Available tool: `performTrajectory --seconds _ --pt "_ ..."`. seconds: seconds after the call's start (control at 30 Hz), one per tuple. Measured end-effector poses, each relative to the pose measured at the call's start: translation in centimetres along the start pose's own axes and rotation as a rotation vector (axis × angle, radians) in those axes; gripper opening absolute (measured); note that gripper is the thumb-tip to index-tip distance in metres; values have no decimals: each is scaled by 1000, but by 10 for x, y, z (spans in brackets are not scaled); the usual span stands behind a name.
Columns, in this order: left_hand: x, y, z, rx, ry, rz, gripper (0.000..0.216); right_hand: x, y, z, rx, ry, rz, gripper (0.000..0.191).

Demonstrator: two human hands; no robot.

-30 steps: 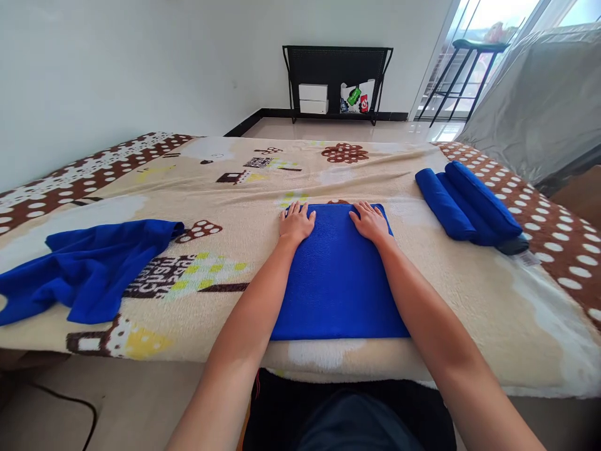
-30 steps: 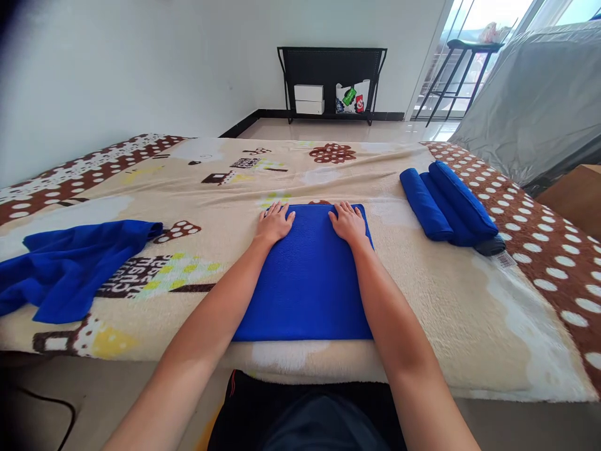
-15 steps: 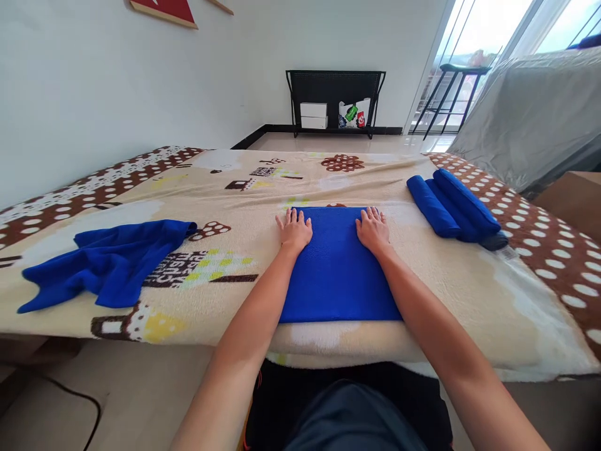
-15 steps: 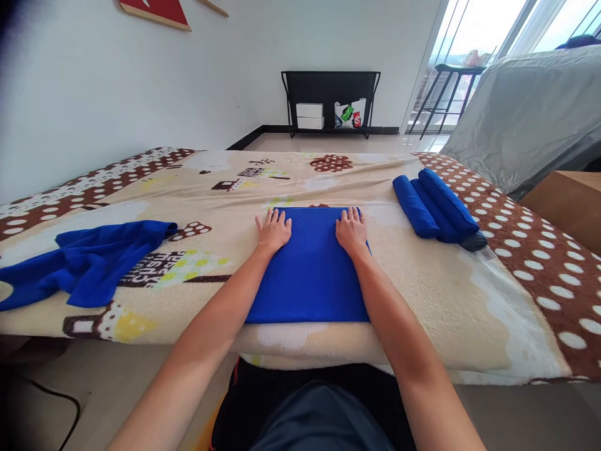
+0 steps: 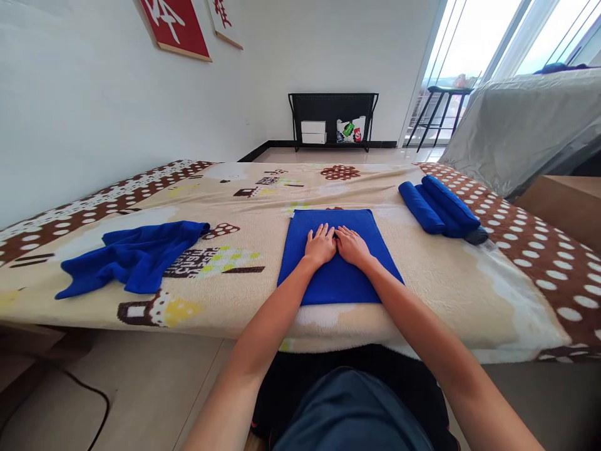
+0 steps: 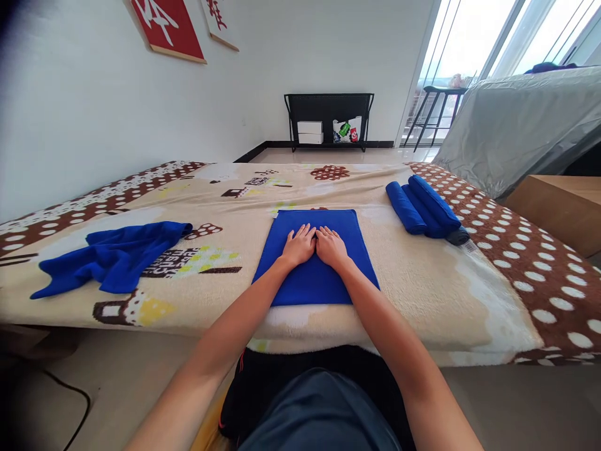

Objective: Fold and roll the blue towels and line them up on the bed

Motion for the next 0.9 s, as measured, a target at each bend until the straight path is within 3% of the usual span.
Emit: performTrajectory --seconds 0.27,0.47,0.57,0.67,0.9 --pt "-13 9 -44 8 -89 14 53 10 10 -37 23 87 61 49" --pt "-18 24 -126 3 -258 9 52 17 27 -105 34 210 130 46" --pt "-8 34 -172 -56 -282 17 52 14 43 -152 -1 305 207 45" --pt "5 41 -205 -94 -321 8 57 -2 57 -186 -23 308 274 46" --pt "52 57 -223 -106 -336 -237 47 -43 68 -212 53 275 416 47"
Point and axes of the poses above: each hand's wrist, its own z-axis towards the middle knuckle, its own y-axis out of the back of the hand, x = y × z, the point moved 9 cm from there along z, towards the middle knuckle, and after that the axes turned 1 degree about x, right-handed, at the moved point
